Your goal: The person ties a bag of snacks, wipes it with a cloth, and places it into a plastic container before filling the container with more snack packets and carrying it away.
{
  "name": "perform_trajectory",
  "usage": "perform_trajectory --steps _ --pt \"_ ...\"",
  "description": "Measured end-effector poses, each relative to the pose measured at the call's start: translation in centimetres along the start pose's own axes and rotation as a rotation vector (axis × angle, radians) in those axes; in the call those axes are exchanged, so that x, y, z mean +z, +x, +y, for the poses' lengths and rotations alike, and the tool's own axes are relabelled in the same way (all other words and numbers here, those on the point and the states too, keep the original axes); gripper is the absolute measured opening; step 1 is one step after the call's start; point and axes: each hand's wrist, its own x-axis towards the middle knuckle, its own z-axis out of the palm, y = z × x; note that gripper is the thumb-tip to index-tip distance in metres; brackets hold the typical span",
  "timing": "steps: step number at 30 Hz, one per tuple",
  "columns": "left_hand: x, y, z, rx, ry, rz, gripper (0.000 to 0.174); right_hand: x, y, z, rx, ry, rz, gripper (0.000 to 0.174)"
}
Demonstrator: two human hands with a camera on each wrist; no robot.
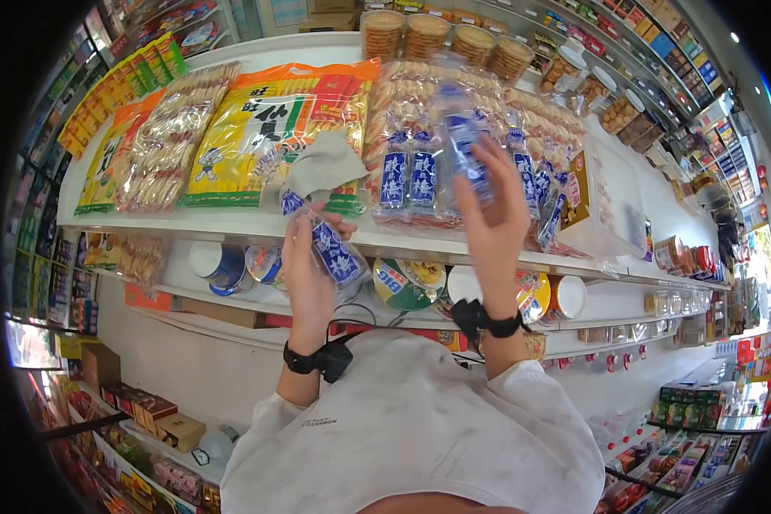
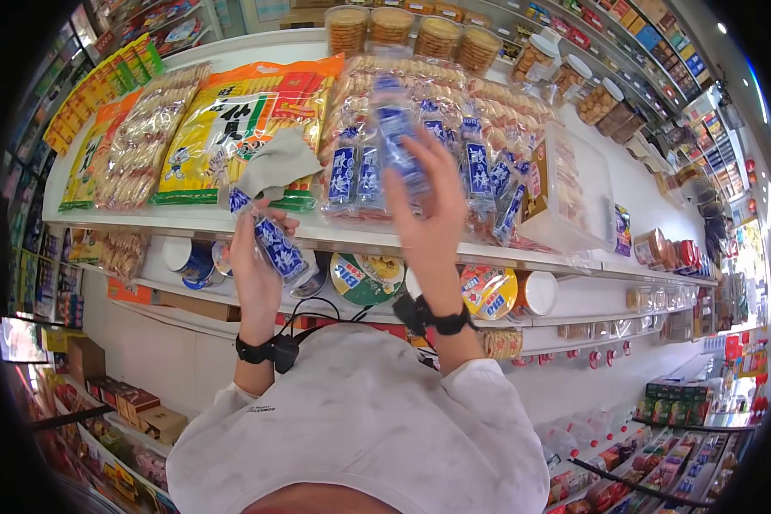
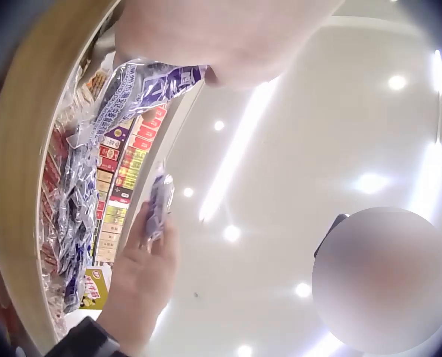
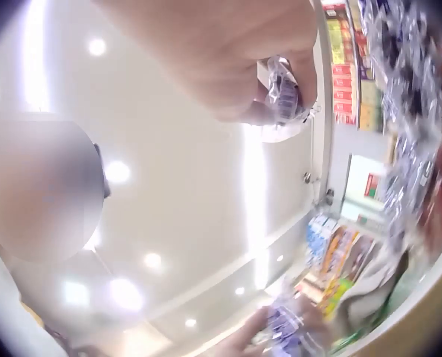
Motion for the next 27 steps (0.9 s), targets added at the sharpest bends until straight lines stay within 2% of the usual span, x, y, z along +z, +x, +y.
perform_trajectory --steps 1,4,5,8,9,12,13,16,17,20,21,24,25,27 --pt "0.2 0.1 -0.1 0.005 -0.014 -0.023 0.047 1.2 -1.1 -0.4 -0.007 0.170 -0.070 0.050" --pt "2.9 -0.6 0.9 -0.053 -0.344 0.044 0.049 3.9 -4.1 -3.8 -0.089 0.085 -0.405 0.051" --pt "3.5 -0.7 0.9 -0.045 -0.324 0.089 0.036 4.8 -5.0 -3.9 -0.101 0.103 -0.482 0.049" --pt "1.5 -0.4 0.5 -0.049 -0.011 0.019 0.047 4.5 -4.9 -2.9 -0.281 0.010 -0.549 0.048" --pt "1.4 -0.3 0.9 -0.056 -0.108 0.019 0.031 3.8 -4.4 -2.2 -0.214 0.046 -0.522 0.048" --pt "-0.5 -0.6 0.8 -0.039 0.069 0.090 0.047 3.4 -2.3 -0.9 -0.198 -0.240 -0.321 0.049" --pt "-0.7 -0.7 0.8 -0.013 0.055 0.098 0.047 3.6 -1.9 -1.3 -0.195 -0.390 -0.360 0.052" --pt "-1.9 -0.3 0.3 0.054 0.148 0.133 0.040 4.4 -3.9 3.4 -0.276 -0.523 -0.532 0.051" --pt "-1.8 -0.5 0.6 0.055 0.123 0.136 0.042 4.7 -4.2 4.2 -0.298 -0.510 -0.513 0.042" --pt "-1.2 -1.0 1.4 0.078 0.170 0.125 0.045 4.3 -4.2 4.3 -0.301 -0.422 -0.532 0.031" --pt "-0.8 -1.1 1.6 0.062 0.170 0.159 0.047 4.2 -4.0 3.9 -0.306 -0.412 -0.469 0.028" --pt "-0.3 -1.1 1.8 0.027 0.247 0.139 0.045 3.1 -3.7 0.8 0.072 -0.053 -0.363 0.031" --pt "-0.2 -1.1 1.6 0.023 0.265 0.130 0.045 2.7 -3.6 -0.1 0.111 0.019 -0.334 0.036" --pt "-0.4 -0.8 -0.1 0.073 0.279 0.129 0.043 2.1 -5.0 -0.8 -0.057 0.111 -0.360 0.034"
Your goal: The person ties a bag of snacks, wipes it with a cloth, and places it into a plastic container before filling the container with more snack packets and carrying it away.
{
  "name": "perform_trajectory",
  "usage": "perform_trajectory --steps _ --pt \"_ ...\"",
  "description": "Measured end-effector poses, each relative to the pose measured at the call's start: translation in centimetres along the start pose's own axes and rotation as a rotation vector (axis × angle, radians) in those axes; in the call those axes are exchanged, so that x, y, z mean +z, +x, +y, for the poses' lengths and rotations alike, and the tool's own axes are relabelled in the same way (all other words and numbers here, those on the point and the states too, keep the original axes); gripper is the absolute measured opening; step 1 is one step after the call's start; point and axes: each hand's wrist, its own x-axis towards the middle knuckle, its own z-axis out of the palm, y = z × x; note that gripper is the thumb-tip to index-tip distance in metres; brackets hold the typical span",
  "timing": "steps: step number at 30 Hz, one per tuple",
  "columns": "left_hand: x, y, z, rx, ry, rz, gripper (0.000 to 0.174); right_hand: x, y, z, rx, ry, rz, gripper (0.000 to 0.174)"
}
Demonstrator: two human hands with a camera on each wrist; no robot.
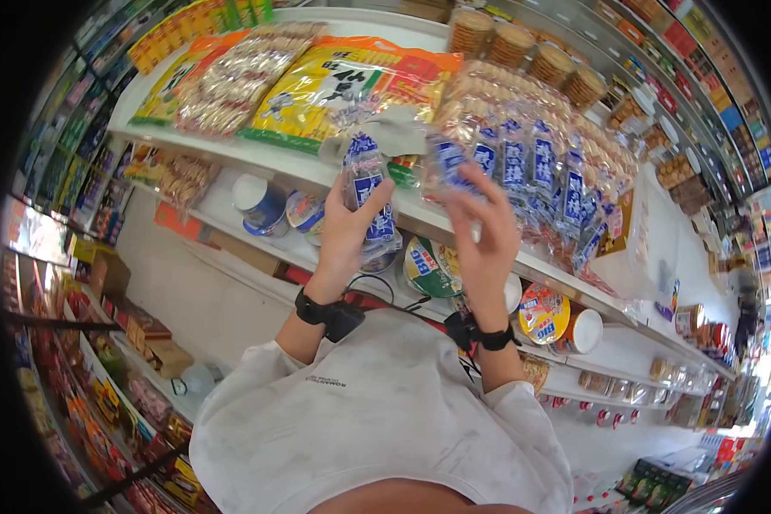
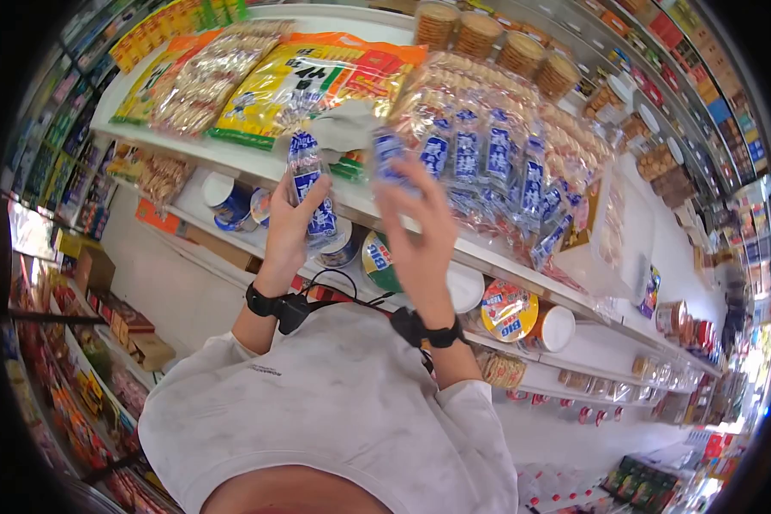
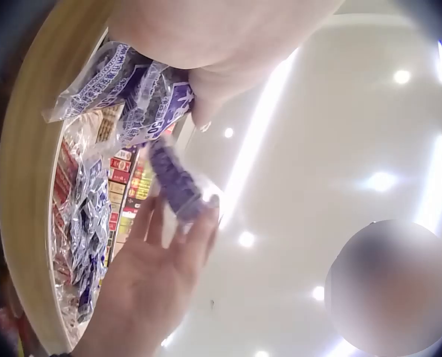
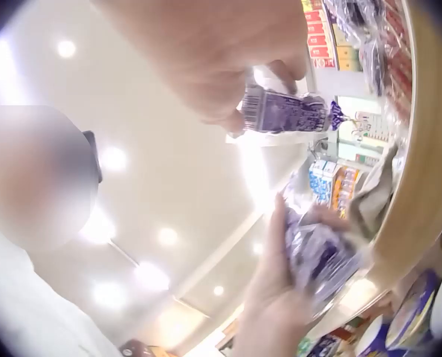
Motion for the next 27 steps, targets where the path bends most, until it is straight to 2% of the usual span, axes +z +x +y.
perform_trajectory --steps 1,3,4,5,6,8,11,14,17,19,21,23,26,27 --pt "0.7 0.4 -0.6 0.025 0.002 -0.019 0.043 0.0 -0.5 -0.4 -0.092 0.015 -0.001 0.033" --pt "2.0 -0.4 -0.8 -0.112 -0.277 -0.004 0.047 1.0 -1.3 -1.4 -0.237 0.017 -0.184 0.039" --pt "2.1 -1.1 -0.6 -0.195 -0.412 0.002 0.052 1.6 -1.6 -1.7 -0.244 0.028 -0.206 0.036" --pt "1.3 -1.7 -0.3 -0.252 -0.334 -0.130 0.066 1.8 -1.7 -1.8 -0.250 0.039 -0.228 0.033" --pt "1.4 -2.5 0.4 -0.163 -0.293 -0.173 0.051 1.3 -1.8 -1.7 -0.208 0.077 -0.235 0.032" --pt "0.8 -2.3 0.0 -0.113 -0.260 -0.226 0.038 0.2 -2.0 -1.2 -0.137 0.171 -0.257 0.030" --pt "-0.7 -0.5 -2.1 -0.218 -0.256 -0.201 0.035 -0.8 -2.5 -0.5 -0.075 0.146 -0.258 0.032" --pt "0.8 -1.3 -0.5 -0.252 -0.278 -0.125 0.039 -1.1 -3.3 -0.7 0.009 0.341 -0.194 0.040" --pt "-0.7 -0.4 -1.7 -0.301 -0.258 -0.128 0.040 -4.3 -3.1 -2.3 -0.011 -0.088 0.101 0.037" --pt "-0.5 -0.4 -1.7 -0.264 -0.206 -0.113 0.044 -8.0 -3.8 -2.1 0.138 -0.449 0.298 0.035" --pt "-0.7 -1.0 -1.6 -0.171 -0.094 -0.023 0.047 -10.5 -5.4 -0.2 0.355 -0.632 0.420 0.029" --pt "-1.2 -0.4 -0.7 -0.118 -0.077 0.017 0.053 -11.8 -5.8 0.2 0.391 -0.709 0.478 0.030" --pt "-0.2 -0.8 -1.8 -0.256 -0.128 -0.124 0.058 -12.6 -7.8 3.0 0.390 -0.793 0.359 0.033" --pt "0.7 -0.9 -1.8 -0.256 -0.139 -0.154 0.058 -12.5 -7.7 3.3 0.377 -0.866 0.387 0.034"
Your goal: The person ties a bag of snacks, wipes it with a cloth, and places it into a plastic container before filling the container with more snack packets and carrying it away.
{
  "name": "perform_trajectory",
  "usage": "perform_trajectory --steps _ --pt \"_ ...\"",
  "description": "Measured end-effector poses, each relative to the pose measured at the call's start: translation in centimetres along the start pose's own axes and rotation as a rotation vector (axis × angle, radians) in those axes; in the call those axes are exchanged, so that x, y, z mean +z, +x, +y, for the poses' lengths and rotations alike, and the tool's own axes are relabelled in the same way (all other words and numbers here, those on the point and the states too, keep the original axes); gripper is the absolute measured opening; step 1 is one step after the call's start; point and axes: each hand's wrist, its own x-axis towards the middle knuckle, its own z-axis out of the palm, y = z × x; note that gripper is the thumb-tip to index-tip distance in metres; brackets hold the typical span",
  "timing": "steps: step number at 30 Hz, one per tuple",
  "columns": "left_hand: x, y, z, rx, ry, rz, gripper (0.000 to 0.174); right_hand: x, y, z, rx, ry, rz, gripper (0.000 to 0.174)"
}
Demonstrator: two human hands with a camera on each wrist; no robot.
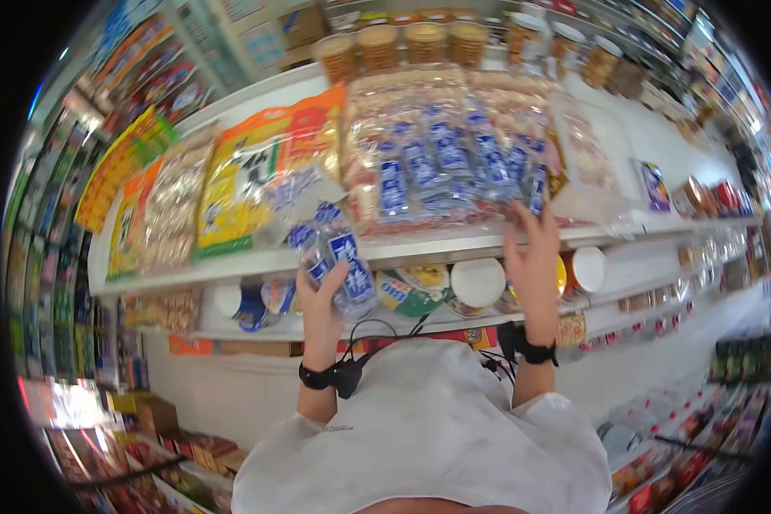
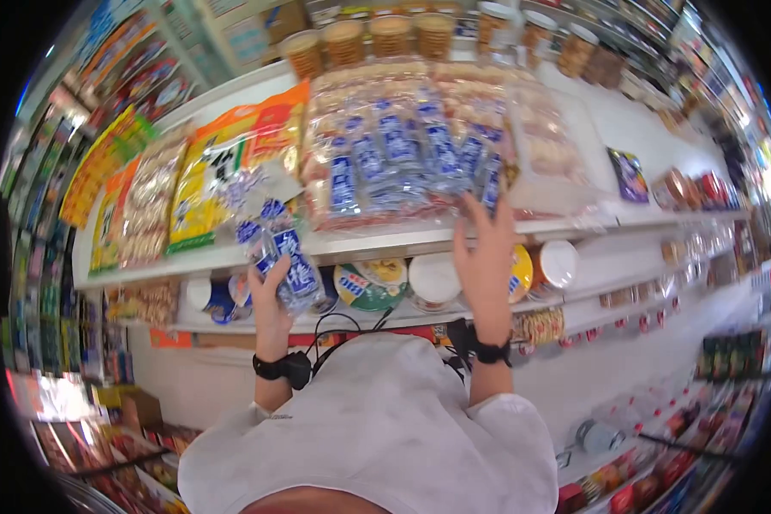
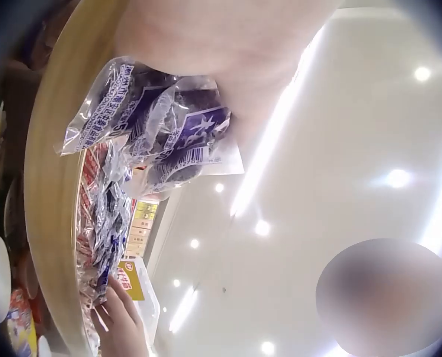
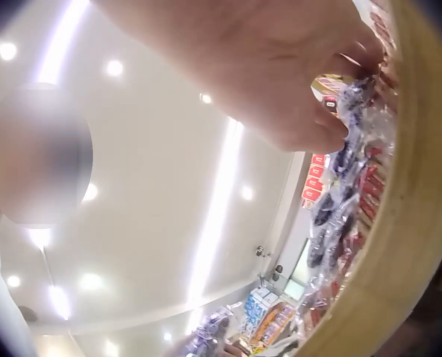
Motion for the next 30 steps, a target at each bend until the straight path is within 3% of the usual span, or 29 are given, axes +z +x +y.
perform_trajectory --steps 2,8,11,14,17,20,23,26,30 --pt "0.7 -0.7 0.3 0.001 0.015 -0.048 0.058 1.3 -0.4 -1.1 0.001 -0.102 0.075 0.035" --pt "1.5 -0.2 0.5 0.027 0.141 -0.072 0.058 0.2 -0.3 -0.8 0.093 0.099 0.231 0.033" --pt "1.2 0.7 0.5 0.056 0.156 -0.055 0.056 -1.2 -0.8 0.0 0.066 0.341 0.224 0.036" --pt "1.8 1.2 0.8 0.031 0.144 -0.049 0.055 -2.5 -1.1 -1.4 0.370 1.106 0.279 0.042" --pt "2.1 1.9 0.0 0.048 0.121 -0.057 0.046 -4.7 -1.1 -1.7 0.560 1.465 0.132 0.048" --pt "3.5 1.6 -0.1 0.017 0.077 0.002 0.038 -4.6 -1.5 0.0 0.586 1.676 0.011 0.044" --pt "4.0 1.1 0.3 -0.068 -0.009 -0.039 0.040 -3.9 -2.0 -0.2 0.566 1.663 0.081 0.040" --pt "6.4 -0.5 1.8 -0.124 -0.199 -0.114 0.044 -3.7 -1.6 -1.1 0.390 1.729 0.093 0.036" --pt "6.6 -1.2 1.7 -0.053 -0.210 -0.113 0.048 -3.2 -2.0 -0.5 0.473 1.870 0.071 0.040"
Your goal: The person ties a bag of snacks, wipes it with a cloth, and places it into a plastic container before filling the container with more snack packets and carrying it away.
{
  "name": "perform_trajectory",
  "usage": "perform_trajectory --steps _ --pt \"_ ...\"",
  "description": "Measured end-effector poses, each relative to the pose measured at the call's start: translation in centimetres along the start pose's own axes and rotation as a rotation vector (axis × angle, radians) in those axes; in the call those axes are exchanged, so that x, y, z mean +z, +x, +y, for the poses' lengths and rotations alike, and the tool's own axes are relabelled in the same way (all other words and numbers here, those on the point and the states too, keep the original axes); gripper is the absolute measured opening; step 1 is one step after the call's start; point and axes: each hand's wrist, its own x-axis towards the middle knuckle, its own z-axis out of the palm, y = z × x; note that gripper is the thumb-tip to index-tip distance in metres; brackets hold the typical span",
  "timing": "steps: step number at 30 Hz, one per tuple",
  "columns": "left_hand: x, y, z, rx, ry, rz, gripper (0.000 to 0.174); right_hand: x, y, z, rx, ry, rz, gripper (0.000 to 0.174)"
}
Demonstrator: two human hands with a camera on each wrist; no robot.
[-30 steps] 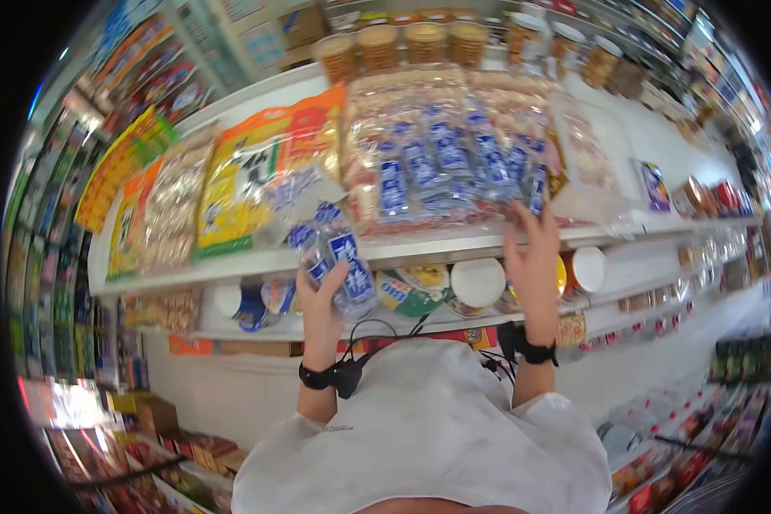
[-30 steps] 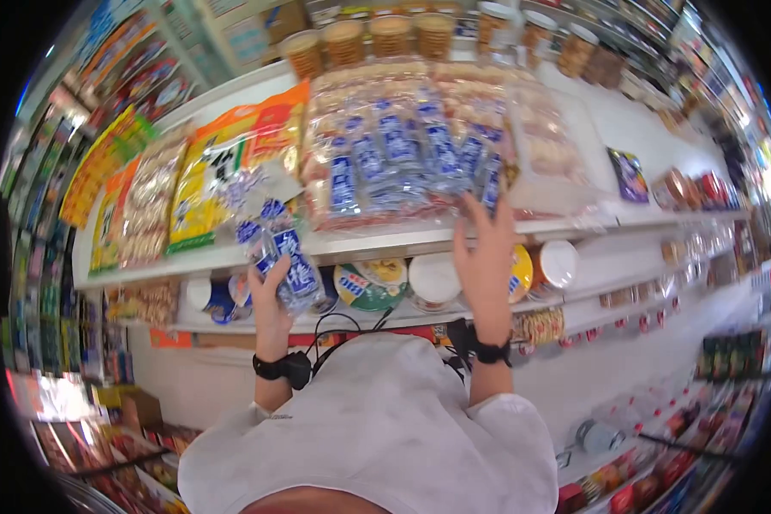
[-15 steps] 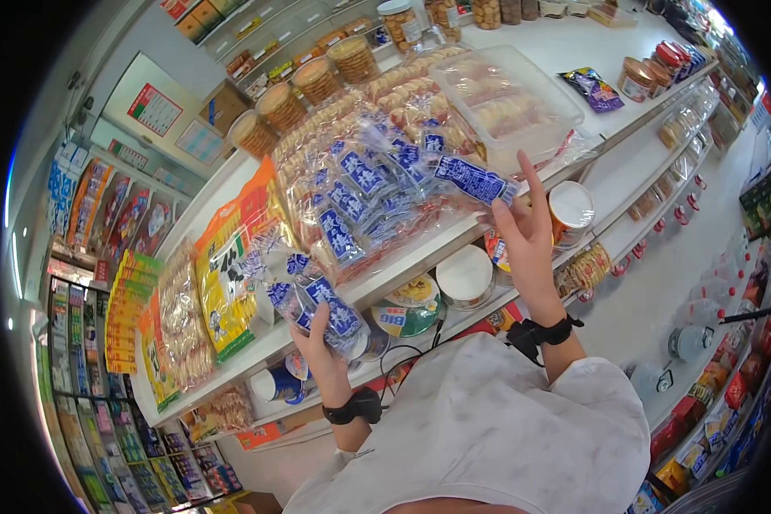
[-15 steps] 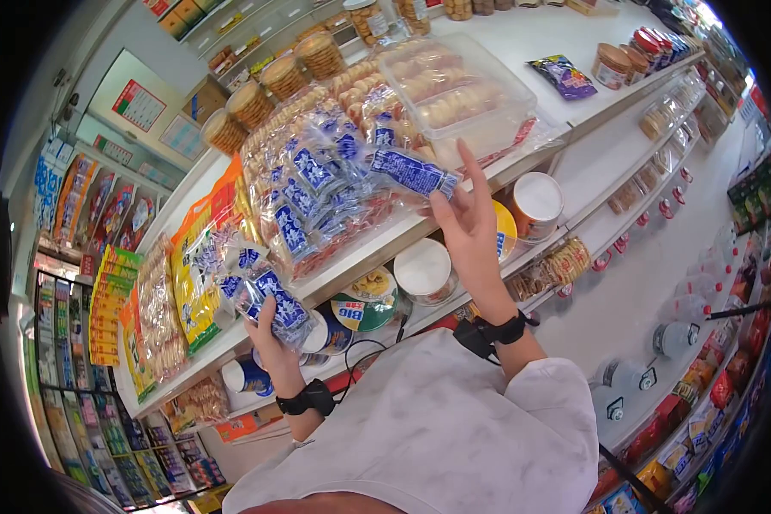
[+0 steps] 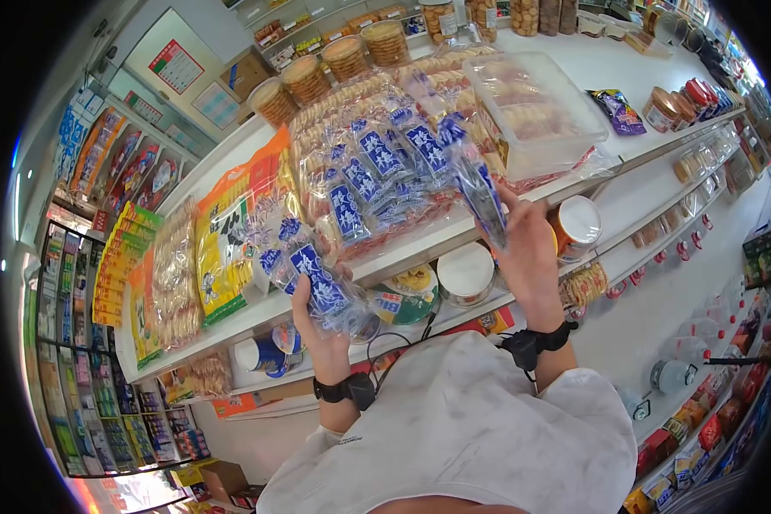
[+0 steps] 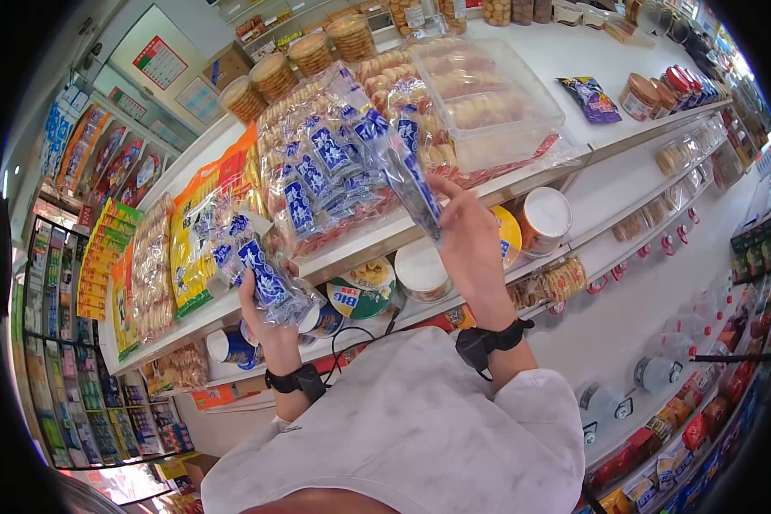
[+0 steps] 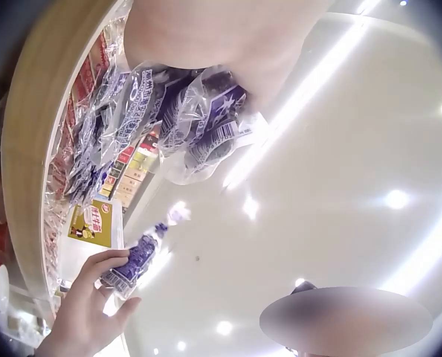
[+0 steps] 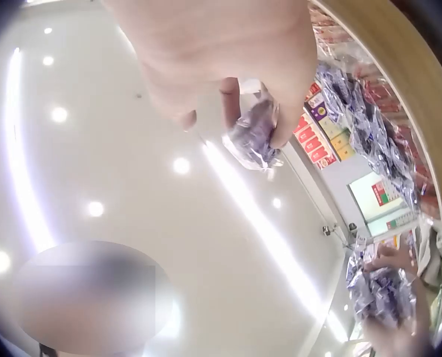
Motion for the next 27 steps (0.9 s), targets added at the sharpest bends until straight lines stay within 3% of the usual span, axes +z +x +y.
perform_trajectory --steps 4,8,11,17,20,24,27 --pt "-1.1 -0.2 0.1 -0.035 0.053 0.025 0.042 2.3 -0.1 0.0 -0.144 -0.256 0.047 0.064" --pt "-2.6 0.4 -0.5 -0.052 0.057 0.032 0.036 2.0 0.1 -1.6 -0.059 -0.281 -0.066 0.084" --pt "-2.8 0.6 -0.9 -0.026 0.092 0.057 0.035 2.6 -0.3 -2.8 -0.161 -0.474 -0.027 0.085" --pt "-3.4 1.0 -0.9 -0.023 0.103 0.023 0.034 1.5 0.5 -3.5 -0.617 -0.862 0.060 0.082" --pt "-2.8 0.6 -0.6 -0.026 0.111 0.060 0.033 0.9 0.3 -4.6 -0.696 -0.994 0.198 0.079" --pt "-3.5 0.8 -0.4 -0.024 0.103 0.076 0.033 0.3 2.6 -7.7 -0.849 -0.833 0.412 0.067" --pt "-3.9 0.9 -0.5 -0.029 0.078 0.089 0.036 -3.9 5.6 -9.8 -0.835 -0.676 0.379 0.060"
